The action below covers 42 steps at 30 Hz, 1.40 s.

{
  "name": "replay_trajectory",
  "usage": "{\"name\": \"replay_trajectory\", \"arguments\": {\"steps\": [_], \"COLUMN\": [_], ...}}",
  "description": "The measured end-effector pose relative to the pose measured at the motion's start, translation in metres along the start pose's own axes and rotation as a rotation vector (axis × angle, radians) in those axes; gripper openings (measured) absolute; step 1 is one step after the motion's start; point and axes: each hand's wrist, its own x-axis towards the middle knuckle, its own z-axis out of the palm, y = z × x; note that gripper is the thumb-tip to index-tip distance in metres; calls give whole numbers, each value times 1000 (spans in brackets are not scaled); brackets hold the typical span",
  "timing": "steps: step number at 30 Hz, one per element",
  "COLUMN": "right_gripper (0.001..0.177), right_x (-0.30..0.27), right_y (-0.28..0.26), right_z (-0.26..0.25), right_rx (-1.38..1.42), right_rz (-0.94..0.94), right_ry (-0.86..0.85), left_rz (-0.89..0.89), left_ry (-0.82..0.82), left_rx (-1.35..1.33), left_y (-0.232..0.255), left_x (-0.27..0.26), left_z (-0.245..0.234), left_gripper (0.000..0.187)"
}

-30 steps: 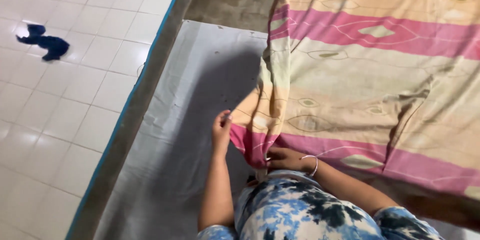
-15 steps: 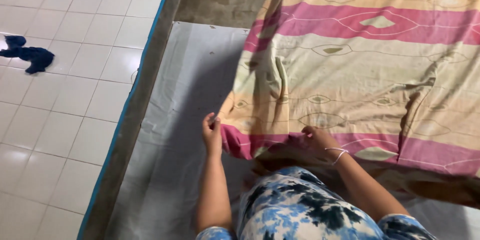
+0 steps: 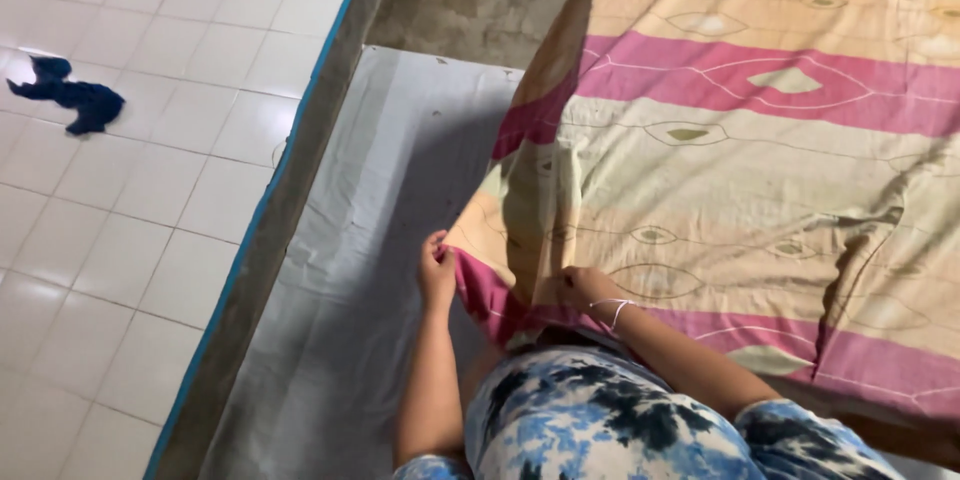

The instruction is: The person unfolds a folded patterned tablecloth on a wooden table, then spreads it over the table surface, smoothing and adjusting the edges to cover the table evenly.

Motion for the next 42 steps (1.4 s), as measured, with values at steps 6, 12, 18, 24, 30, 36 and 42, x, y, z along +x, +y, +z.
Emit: {"name": "replay_trajectory", "arguments": {"steps": [6, 12, 18, 24, 30, 36, 42], "right_gripper": [11, 47, 37, 37, 38, 37, 37], "right_x": [-7, -38, -22, 3, 1, -7, 12], "right_y": [-18, -59, -61, -54, -73, -87, -74], "right_z": [22, 0, 21, 41, 32, 23, 20], "right_rx": [1152, 901, 445, 346, 352, 153, 80], "right_rz": [229, 121, 150, 230, 339, 446, 525], "right_ry": [-90, -201, -34, 145, 277, 299, 359], "left_rz": [10, -55, 98, 159, 44, -66, -91], "left_ry": [179, 92, -149, -374, -562, -666, -682], "left_rx": [-10, 127, -38, -14, 6, -8, -24], "left_y": [3, 0, -27, -18, -31, -36, -29], "left_x": [23, 62, 101, 128, 152, 167, 184], "left_z": [-16, -22, 4, -27, -76, -114, -116], "left_gripper": [27, 27, 47, 42, 29, 29, 29]}}
